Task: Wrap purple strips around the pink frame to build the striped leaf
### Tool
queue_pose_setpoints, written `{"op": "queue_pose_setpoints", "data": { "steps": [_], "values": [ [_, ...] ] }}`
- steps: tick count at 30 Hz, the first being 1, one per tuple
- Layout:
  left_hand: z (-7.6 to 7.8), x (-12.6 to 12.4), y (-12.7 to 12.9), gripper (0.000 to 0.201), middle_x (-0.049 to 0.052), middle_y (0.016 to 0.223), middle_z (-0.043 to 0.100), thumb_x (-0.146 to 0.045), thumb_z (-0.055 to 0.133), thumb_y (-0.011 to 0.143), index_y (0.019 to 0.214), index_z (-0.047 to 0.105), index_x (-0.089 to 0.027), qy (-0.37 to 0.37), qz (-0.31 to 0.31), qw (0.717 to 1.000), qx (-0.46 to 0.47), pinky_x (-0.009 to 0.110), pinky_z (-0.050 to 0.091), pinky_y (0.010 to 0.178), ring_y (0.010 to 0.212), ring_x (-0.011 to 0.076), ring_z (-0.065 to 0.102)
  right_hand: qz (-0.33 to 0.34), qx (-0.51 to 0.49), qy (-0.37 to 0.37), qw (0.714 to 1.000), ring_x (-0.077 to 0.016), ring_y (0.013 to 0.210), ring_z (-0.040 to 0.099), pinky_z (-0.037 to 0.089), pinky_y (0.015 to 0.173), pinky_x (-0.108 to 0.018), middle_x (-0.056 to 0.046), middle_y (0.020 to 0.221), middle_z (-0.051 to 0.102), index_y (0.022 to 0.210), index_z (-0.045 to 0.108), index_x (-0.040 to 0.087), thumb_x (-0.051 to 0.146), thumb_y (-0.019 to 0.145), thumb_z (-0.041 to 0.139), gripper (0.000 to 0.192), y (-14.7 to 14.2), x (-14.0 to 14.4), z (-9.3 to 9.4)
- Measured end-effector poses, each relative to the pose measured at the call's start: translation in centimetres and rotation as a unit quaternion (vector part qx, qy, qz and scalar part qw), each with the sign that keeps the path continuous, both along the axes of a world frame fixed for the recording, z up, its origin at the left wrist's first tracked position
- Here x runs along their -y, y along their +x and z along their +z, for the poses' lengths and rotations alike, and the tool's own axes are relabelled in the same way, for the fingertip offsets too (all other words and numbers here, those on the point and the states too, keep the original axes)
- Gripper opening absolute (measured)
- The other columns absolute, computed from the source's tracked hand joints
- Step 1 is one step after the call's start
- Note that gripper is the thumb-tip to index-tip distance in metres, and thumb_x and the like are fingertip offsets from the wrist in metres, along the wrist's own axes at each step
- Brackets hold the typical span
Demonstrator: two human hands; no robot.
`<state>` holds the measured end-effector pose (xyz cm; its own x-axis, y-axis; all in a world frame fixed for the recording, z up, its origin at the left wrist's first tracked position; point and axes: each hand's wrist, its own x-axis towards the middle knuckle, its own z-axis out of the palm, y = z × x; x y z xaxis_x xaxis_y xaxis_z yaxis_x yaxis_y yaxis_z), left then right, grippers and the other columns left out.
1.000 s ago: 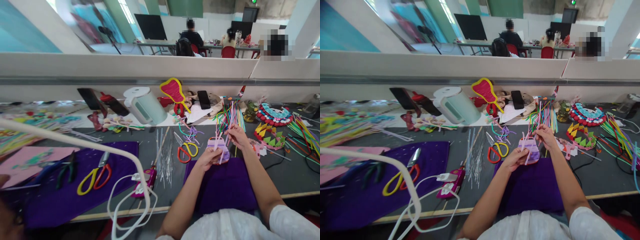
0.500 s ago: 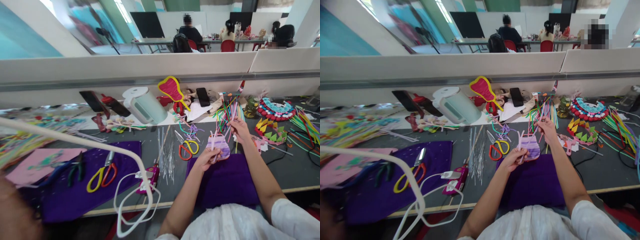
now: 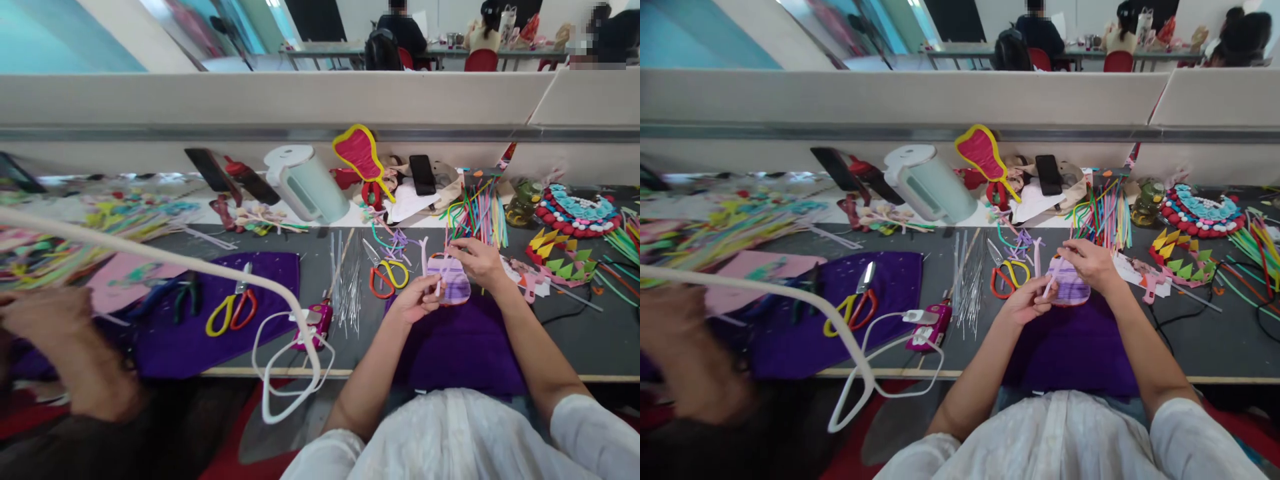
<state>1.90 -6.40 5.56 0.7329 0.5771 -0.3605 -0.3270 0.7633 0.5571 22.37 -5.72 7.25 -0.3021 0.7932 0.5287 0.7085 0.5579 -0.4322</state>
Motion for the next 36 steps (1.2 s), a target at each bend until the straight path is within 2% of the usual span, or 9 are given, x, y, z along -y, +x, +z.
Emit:
{"op": "queue_pose_setpoints", "data": {
  "steps": [5,8,11,22,30,36],
  "values": [
    [0.6,0.2,-0.2,0.023,-0.006,0.052,0.04,-0.027,0.072,0.073,0.07,0.059,-0.009,-0.021,0.011,1.0,0.007,0.01,0.013,0.034,0.038,-0.0016,0.019,0.008,0.093,0.104,0.99,-0.0166,0.101,0.062,0.052,0.085,-0.029,-0.008,0.113,0.067,0.11,0.068,0.026,0.012,0.091,0.048,0.032,-1.2,0.1,-0.4],
    [0.3,0.1,-0.4,0.022,-0.006,0.052,0.04,-0.027,0.07,0.075,0.072,0.058,-0.009,-0.022,0.015,1.0,0.01,0.01,0.015,0.033,0.037,-0.0014,0.02,0.012,0.108,0.168,0.98,-0.0165,0.098,0.063,0.053,0.081,-0.028,-0.009,0.109,0.068,0.108,0.068,0.022,0.01,0.089,0.05,0.029,-1.6,0.0,-0.3],
    [-0.1,0.0,-0.5,0.02,-0.004,0.057,0.047,-0.026,0.068,0.076,0.074,0.058,-0.009,-0.023,0.028,0.999,0.019,0.01,0.016,0.033,0.036,-0.0019,0.022,0.015,0.119,0.194,0.974,-0.0164,0.098,0.062,0.053,0.081,-0.027,-0.01,0.108,0.067,0.108,0.067,0.02,0.01,0.09,0.05,0.027,-2.0,0.0,-0.2],
    [-0.4,-0.2,-1.5,0.023,-0.002,0.06,0.057,-0.032,0.066,0.081,0.078,0.058,-0.01,-0.006,0.057,0.998,0.027,0.009,0.017,0.031,0.033,-0.0035,0.02,0.035,0.15,0.192,0.969,-0.0166,0.1,0.061,0.051,0.08,-0.026,-0.01,0.109,0.066,0.111,0.065,0.019,0.009,0.09,0.047,0.03,-3.1,-0.4,-0.5],
    [-1.0,-0.3,-2.4,0.03,-0.002,0.062,0.059,-0.031,0.077,0.071,0.085,0.06,-0.011,0.012,0.078,0.997,0.012,0.008,0.02,0.03,0.034,-0.0029,0.031,0.038,0.169,0.174,0.969,-0.0173,0.098,0.061,0.052,0.078,-0.026,-0.01,0.108,0.067,0.111,0.065,0.019,0.012,0.091,0.047,0.027,-3.8,-0.7,-0.5],
    [-1.0,-0.6,-3.1,0.036,-0.002,0.061,0.057,-0.028,0.081,0.066,0.089,0.061,-0.01,-0.004,0.089,0.996,-0.008,0.007,0.016,0.029,0.035,-0.0024,0.035,0.046,0.162,0.167,0.972,-0.0171,0.098,0.062,0.053,0.077,-0.027,-0.011,0.111,0.066,0.109,0.065,0.02,0.011,0.09,0.047,0.027,-4.5,-1.0,-0.7]
  ]
}}
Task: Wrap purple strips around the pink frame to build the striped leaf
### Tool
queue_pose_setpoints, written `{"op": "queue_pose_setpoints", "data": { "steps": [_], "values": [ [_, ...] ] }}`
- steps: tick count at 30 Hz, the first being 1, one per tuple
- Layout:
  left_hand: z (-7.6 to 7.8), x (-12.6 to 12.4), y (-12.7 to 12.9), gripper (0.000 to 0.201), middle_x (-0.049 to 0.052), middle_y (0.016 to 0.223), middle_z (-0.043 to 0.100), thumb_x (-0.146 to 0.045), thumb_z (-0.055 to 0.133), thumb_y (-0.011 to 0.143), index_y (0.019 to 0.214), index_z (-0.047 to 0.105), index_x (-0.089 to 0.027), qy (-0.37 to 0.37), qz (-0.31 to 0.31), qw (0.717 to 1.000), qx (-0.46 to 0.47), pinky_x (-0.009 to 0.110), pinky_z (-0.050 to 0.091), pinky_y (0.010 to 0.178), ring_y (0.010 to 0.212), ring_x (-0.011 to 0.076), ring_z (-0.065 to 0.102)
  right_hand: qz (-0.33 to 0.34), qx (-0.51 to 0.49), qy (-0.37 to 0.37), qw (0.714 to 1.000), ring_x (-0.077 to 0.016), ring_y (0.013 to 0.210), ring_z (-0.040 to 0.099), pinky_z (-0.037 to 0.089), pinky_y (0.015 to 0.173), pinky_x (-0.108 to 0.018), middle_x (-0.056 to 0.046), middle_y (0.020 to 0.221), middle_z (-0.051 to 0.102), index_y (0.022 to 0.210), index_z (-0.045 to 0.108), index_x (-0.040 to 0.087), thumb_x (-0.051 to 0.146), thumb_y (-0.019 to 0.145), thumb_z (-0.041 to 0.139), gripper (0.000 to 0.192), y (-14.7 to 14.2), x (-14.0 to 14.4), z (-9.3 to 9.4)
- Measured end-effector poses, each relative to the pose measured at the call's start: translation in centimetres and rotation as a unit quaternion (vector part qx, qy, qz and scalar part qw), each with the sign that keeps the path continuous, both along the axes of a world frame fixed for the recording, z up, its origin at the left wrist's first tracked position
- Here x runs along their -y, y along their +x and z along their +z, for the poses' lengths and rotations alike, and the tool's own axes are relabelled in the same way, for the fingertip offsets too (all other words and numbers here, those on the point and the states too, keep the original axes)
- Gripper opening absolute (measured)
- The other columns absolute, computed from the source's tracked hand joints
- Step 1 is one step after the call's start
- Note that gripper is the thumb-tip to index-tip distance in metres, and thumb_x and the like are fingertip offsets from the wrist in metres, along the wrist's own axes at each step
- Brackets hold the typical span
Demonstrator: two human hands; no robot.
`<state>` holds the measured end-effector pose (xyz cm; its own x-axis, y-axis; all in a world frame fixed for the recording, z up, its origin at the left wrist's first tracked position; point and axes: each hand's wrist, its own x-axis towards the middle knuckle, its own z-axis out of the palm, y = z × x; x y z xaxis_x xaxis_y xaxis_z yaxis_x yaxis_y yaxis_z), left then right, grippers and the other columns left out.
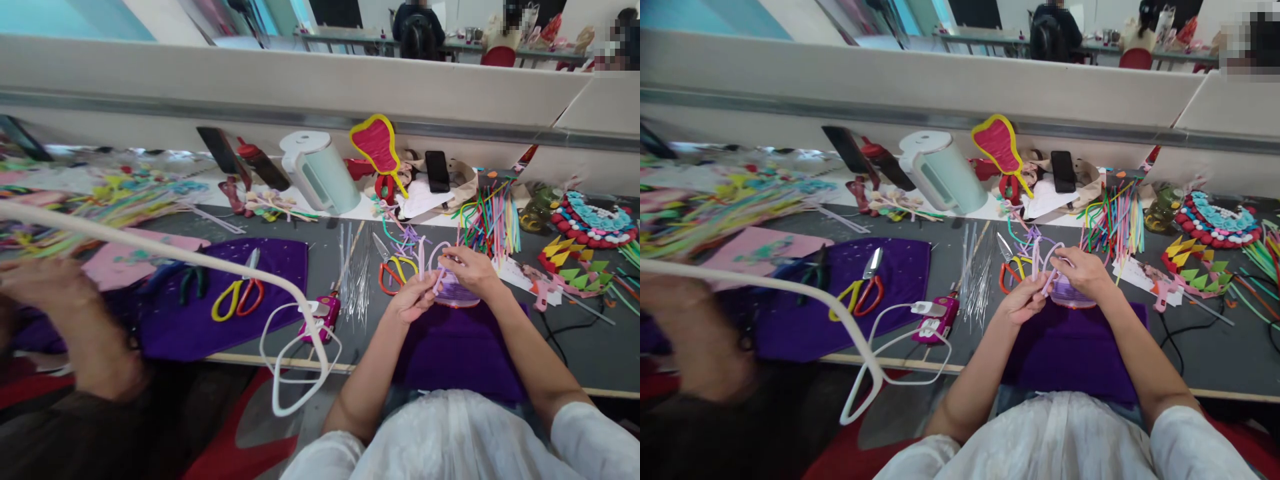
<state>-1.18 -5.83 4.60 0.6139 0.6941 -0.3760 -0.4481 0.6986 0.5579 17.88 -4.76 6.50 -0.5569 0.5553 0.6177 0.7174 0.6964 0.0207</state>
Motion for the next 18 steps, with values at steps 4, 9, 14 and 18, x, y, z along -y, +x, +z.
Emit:
{"op": "queue_pose_setpoints", "data": {
  "steps": [4,9,14,18],
  "values": [
    [0.1,0.0,-0.5,0.036,-0.002,0.063,0.058,-0.027,0.081,0.066,0.09,0.061,-0.01,0.014,0.007,1.0,0.002,0.007,0.014,0.029,0.037,-0.002,0.036,0.013,0.013,0.013,1.0,-0.017,0.098,0.062,0.054,0.077,-0.026,-0.011,0.111,0.065,0.107,0.065,0.019,0.009,0.09,0.047,0.027,-0.5,-0.1,0.2],
    [0.5,0.1,-1.0,0.041,-0.001,0.065,0.059,-0.022,0.084,0.059,0.09,0.06,-0.01,0.045,0.011,0.999,-0.023,0.009,0.012,0.029,0.037,-0.003,0.033,0.022,0.021,0.018,0.999,-0.0181,0.098,0.062,0.054,0.076,-0.028,-0.012,0.111,0.066,0.106,0.066,0.018,0.009,0.09,0.045,0.027,-1.4,-0.5,0.7],
    [0.8,0.1,-1.4,0.039,-0.002,0.065,0.06,-0.024,0.083,0.061,0.09,0.06,-0.01,0.071,0.018,0.996,-0.043,0.011,0.009,0.03,0.035,-0.0036,0.03,0.026,0.026,-0.017,0.999,-0.019,0.1,0.062,0.055,0.077,-0.03,-0.012,0.113,0.064,0.108,0.065,0.018,0.01,0.09,0.046,0.027,-2.6,-1.0,1.0],
    [0.6,0.1,-1.9,0.039,0.0,0.064,0.062,-0.028,0.082,0.061,0.087,0.06,-0.01,0.094,0.035,0.992,-0.071,0.012,0.009,0.03,0.033,-0.0038,0.028,0.038,0.028,-0.065,0.997,-0.0205,0.109,0.059,0.054,0.084,-0.033,-0.013,0.119,0.063,0.114,0.063,0.019,0.01,0.09,0.048,0.03,-3.6,-1.2,1.3]
  ]
}}
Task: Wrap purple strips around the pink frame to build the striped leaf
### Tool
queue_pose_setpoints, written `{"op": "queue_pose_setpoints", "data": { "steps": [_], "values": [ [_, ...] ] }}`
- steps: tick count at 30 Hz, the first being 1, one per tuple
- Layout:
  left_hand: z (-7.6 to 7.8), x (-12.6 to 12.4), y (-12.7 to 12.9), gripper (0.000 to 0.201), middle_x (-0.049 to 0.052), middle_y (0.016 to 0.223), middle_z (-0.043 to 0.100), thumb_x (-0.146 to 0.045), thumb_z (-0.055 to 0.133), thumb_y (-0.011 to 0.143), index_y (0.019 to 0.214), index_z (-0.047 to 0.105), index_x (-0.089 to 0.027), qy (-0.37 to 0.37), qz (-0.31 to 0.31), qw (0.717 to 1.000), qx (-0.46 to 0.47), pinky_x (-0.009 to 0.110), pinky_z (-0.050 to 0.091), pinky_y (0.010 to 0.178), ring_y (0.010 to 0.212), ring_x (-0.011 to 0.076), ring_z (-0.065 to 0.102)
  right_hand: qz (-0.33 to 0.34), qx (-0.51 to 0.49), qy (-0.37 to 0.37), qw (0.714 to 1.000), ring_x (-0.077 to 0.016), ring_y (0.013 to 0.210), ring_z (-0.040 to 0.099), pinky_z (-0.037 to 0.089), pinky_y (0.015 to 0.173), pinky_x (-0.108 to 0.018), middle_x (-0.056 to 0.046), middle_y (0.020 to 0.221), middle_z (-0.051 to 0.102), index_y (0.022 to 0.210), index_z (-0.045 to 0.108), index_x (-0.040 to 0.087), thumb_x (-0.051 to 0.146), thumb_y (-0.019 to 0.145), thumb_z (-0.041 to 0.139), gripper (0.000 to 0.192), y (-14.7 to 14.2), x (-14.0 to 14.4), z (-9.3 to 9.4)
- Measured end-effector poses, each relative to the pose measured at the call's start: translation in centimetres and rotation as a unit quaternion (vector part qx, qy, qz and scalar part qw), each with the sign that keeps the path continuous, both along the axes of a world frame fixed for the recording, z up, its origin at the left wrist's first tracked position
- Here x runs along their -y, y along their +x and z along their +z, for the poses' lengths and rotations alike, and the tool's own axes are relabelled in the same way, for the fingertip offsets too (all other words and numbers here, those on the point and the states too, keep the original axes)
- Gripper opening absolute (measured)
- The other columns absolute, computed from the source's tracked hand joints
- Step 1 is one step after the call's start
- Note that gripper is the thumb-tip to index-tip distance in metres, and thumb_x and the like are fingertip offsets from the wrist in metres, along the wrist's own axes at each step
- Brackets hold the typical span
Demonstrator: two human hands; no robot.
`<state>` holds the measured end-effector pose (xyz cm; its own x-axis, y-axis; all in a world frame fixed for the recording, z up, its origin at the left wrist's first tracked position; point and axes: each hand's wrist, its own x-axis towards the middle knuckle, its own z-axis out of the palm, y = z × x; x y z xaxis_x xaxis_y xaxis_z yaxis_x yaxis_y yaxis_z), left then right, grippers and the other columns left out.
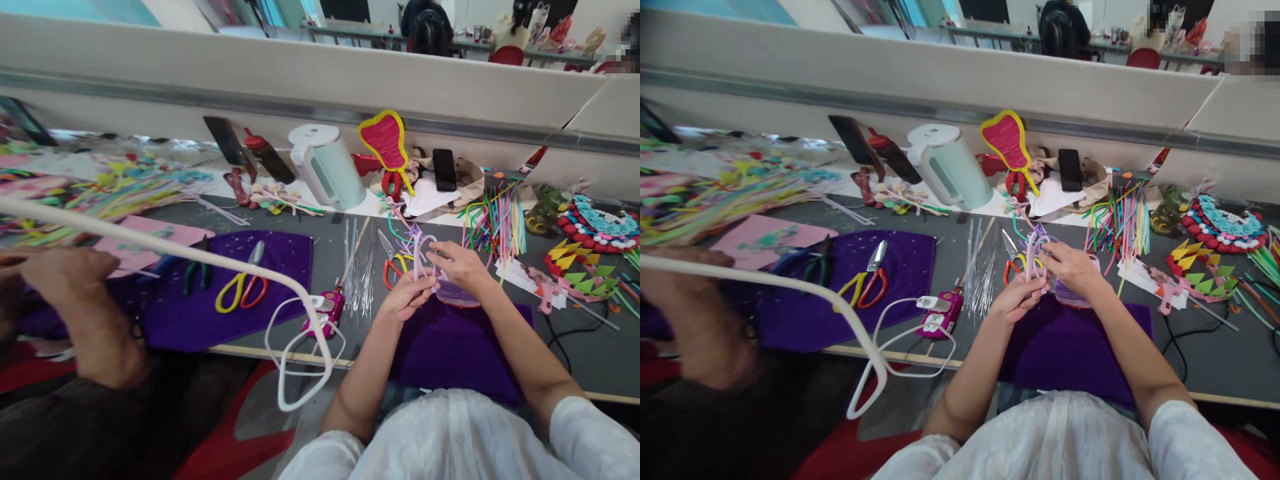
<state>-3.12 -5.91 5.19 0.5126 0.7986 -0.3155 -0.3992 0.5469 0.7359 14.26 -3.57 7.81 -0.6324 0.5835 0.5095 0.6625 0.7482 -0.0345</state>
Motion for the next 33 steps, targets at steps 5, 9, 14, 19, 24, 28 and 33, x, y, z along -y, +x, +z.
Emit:
{"op": "queue_pose_setpoints", "data": {
  "steps": [5,9,14,19,24,28,33],
  "values": [
    [-0.2,-0.1,-1.8,0.04,0.001,0.063,0.063,-0.03,0.082,0.06,0.087,0.061,-0.01,0.027,0.067,0.997,-0.032,0.012,0.01,0.03,0.034,-0.0021,0.032,-0.034,-0.088,-0.059,0.994,-0.02,0.119,0.054,0.05,0.094,-0.033,-0.011,0.132,0.055,0.132,0.052,0.023,0.011,0.091,0.042,0.043,-1.3,-0.4,-0.2],
    [-0.8,-0.1,-4.6,0.041,0.001,0.062,0.063,-0.031,0.083,0.06,0.088,0.062,-0.011,0.053,0.206,0.972,-0.096,0.012,0.015,0.032,0.039,0.0015,0.042,-0.144,-0.178,-0.137,0.964,-0.0193,0.105,0.06,0.049,0.091,-0.033,-0.012,0.112,0.063,0.126,0.055,0.019,0.016,0.093,0.04,0.036,-4.0,-1.0,-2.0],
    [-2.7,-0.2,-7.4,0.04,-0.002,0.058,0.058,-0.038,0.079,0.063,0.088,0.064,-0.011,0.086,0.293,0.938,-0.164,0.014,0.017,0.034,0.038,0.0008,0.035,-0.187,0.019,-0.291,0.938,-0.0265,0.104,0.058,0.048,0.088,-0.038,-0.017,0.112,0.061,0.123,0.054,0.013,0.027,0.087,0.057,0.039,-9.6,-0.5,-5.5],
    [-4.2,-0.2,-7.8,0.038,-0.005,0.052,0.052,-0.041,0.073,0.068,0.091,0.065,-0.012,0.116,0.311,0.917,-0.221,0.017,0.017,0.037,0.037,0.0018,0.031,-0.231,0.064,-0.291,0.926,-0.0289,0.109,0.055,0.046,0.091,-0.041,-0.024,0.114,0.059,0.128,0.049,0.007,0.012,0.088,0.046,0.041,-12.4,-0.6,-7.5],
    [-5.1,-0.7,-7.4,0.033,-0.004,0.055,0.054,-0.039,0.067,0.07,0.09,0.065,-0.013,0.132,0.338,0.888,-0.281,0.018,0.024,0.041,0.041,0.005,0.04,-0.228,-0.094,-0.335,0.91,-0.0217,0.096,0.061,0.048,0.086,-0.035,-0.013,0.111,0.063,0.131,0.049,0.017,0.011,0.078,0.053,0.053,-10.6,-2.0,-7.9],
    [-5.6,-1.5,-7.3,0.028,-0.001,0.06,0.058,-0.036,0.065,0.069,0.087,0.066,-0.014,0.141,0.355,0.87,-0.311,0.019,0.029,0.043,0.046,0.0082,0.046,-0.165,-0.401,-0.461,0.774,-0.0138,0.065,0.058,0.051,0.066,-0.029,0.0,0.076,0.062,0.117,0.058,0.015,0.024,0.074,0.064,0.044,-8.2,-1.4,-7.7],
    [-6.3,-2.9,-7.0,0.024,-0.001,0.061,0.06,-0.033,0.064,0.068,0.083,0.066,-0.014,0.175,0.35,0.86,-0.328,0.022,0.036,0.048,0.048,0.0099,0.049,0.032,-0.583,-0.627,0.515,-0.0066,0.05,0.045,0.037,0.039,-0.016,0.003,0.069,0.054,0.115,0.057,0.02,0.038,0.068,0.076,0.054,-5.6,2.5,-5.3]
  ]
}}
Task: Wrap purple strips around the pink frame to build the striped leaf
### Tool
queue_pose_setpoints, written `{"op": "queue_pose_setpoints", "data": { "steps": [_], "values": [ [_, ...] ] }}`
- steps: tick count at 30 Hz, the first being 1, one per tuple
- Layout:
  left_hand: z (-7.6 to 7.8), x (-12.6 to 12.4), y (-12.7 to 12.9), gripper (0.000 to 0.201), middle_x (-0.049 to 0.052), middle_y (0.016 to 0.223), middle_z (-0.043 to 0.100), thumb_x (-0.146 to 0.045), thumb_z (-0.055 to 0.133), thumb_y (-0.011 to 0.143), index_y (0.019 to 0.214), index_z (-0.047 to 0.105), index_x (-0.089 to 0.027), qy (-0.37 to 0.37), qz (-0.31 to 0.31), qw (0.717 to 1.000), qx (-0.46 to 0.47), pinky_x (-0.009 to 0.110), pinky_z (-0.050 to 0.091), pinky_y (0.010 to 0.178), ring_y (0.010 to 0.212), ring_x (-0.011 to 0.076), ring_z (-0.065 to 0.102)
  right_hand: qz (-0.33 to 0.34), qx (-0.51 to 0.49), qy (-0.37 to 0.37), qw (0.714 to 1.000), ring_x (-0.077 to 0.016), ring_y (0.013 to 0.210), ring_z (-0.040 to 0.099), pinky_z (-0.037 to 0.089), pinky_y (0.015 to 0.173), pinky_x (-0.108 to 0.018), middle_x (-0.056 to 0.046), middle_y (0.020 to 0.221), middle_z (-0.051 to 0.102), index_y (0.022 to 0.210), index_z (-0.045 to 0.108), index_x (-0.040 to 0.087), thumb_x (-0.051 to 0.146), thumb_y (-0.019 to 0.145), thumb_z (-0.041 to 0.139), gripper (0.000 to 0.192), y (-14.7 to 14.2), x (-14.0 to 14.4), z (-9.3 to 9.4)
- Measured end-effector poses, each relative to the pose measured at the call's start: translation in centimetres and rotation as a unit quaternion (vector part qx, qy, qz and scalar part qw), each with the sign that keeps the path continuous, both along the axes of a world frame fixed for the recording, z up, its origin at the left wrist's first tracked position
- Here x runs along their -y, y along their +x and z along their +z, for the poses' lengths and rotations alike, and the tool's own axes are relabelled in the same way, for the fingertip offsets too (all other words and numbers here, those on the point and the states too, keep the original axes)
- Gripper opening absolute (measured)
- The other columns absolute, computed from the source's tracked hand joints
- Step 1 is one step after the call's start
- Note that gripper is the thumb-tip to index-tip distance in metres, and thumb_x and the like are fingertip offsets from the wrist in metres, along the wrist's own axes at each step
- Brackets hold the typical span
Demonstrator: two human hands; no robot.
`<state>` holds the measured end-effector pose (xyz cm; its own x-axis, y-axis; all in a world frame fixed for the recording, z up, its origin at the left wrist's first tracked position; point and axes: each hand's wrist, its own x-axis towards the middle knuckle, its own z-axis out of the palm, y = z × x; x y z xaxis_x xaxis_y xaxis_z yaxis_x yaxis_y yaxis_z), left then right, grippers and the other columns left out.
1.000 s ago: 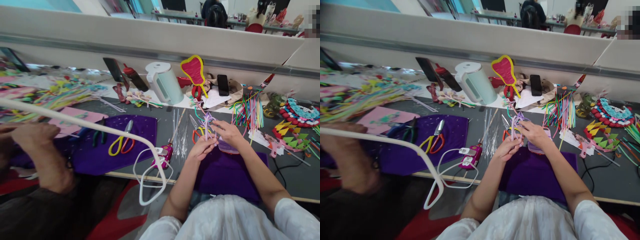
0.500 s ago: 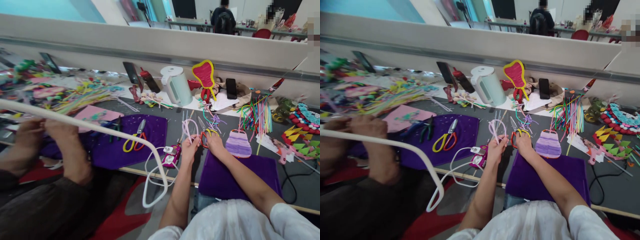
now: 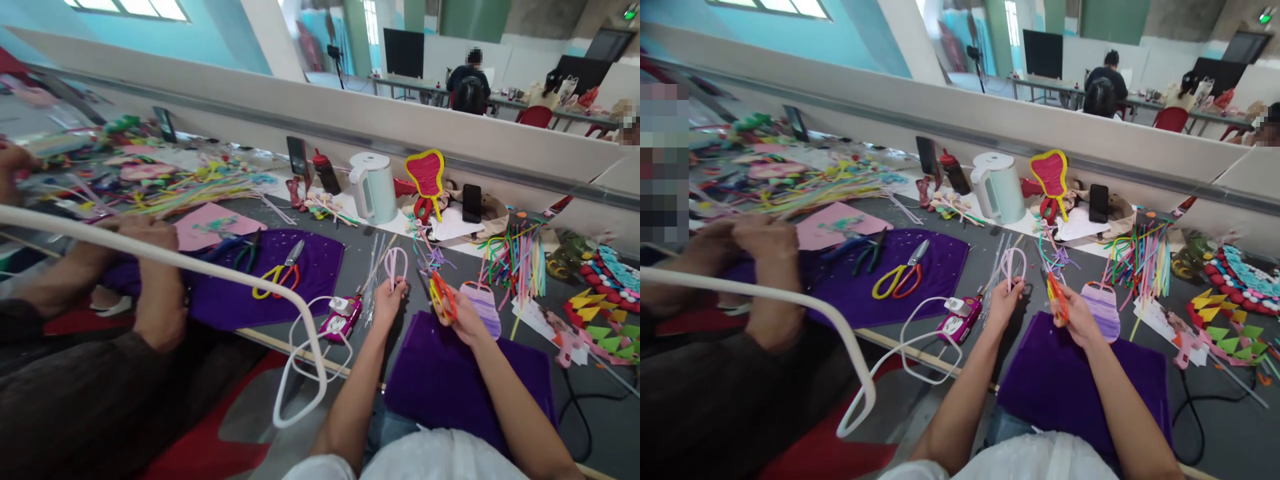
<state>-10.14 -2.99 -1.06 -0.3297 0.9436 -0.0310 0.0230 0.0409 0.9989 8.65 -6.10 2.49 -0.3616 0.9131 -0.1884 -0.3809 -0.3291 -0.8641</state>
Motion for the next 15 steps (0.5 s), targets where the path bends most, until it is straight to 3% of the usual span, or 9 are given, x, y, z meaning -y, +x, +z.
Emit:
{"op": "queue_pose_setpoints", "data": {
  "steps": [2,5,11,15],
  "values": [
    [-0.3,-0.5,0.2,0.025,0.0,0.063,0.061,-0.034,0.063,0.069,0.083,0.066,-0.014,0.007,-0.008,1.0,-0.005,0.022,0.038,0.05,0.049,0.0099,0.049,0.017,-0.059,-0.011,0.998,-0.0051,0.046,0.038,0.028,0.032,-0.013,0.004,0.069,0.05,0.113,0.056,0.023,0.044,0.073,0.071,0.047,0.8,1.5,1.2],
    [-0.6,-1.1,0.6,0.027,0.0,0.063,0.061,-0.036,0.062,0.069,0.083,0.066,-0.013,0.012,-0.02,0.999,-0.023,0.023,0.038,0.051,0.048,0.0099,0.048,0.014,-0.043,-0.017,0.999,-0.004,0.042,0.031,0.022,0.029,-0.011,0.008,0.062,0.044,0.119,0.052,0.025,0.034,0.076,0.068,0.047,1.6,2.5,2.1],
    [-0.8,-1.6,1.4,0.023,-0.002,0.059,0.058,-0.036,0.061,0.068,0.078,0.064,-0.015,0.01,-0.038,0.997,-0.065,0.023,0.038,0.052,0.048,0.0108,0.048,0.018,-0.047,-0.025,0.998,-0.0096,0.057,0.048,0.043,0.045,-0.02,0.0,0.081,0.062,0.115,0.052,0.025,0.018,0.065,0.07,0.053,2.1,2.4,1.7],
    [-0.6,-1.8,1.5,0.021,-0.003,0.057,0.055,-0.035,0.06,0.068,0.078,0.064,-0.016,-0.001,-0.058,0.994,-0.088,0.023,0.037,0.052,0.049,0.0113,0.047,0.068,-0.068,-0.062,0.993,-0.012,0.065,0.051,0.042,0.049,-0.021,-0.005,0.09,0.064,0.11,0.055,0.025,0.037,0.077,0.068,0.037,2.4,3.1,1.2]
  ]
}}
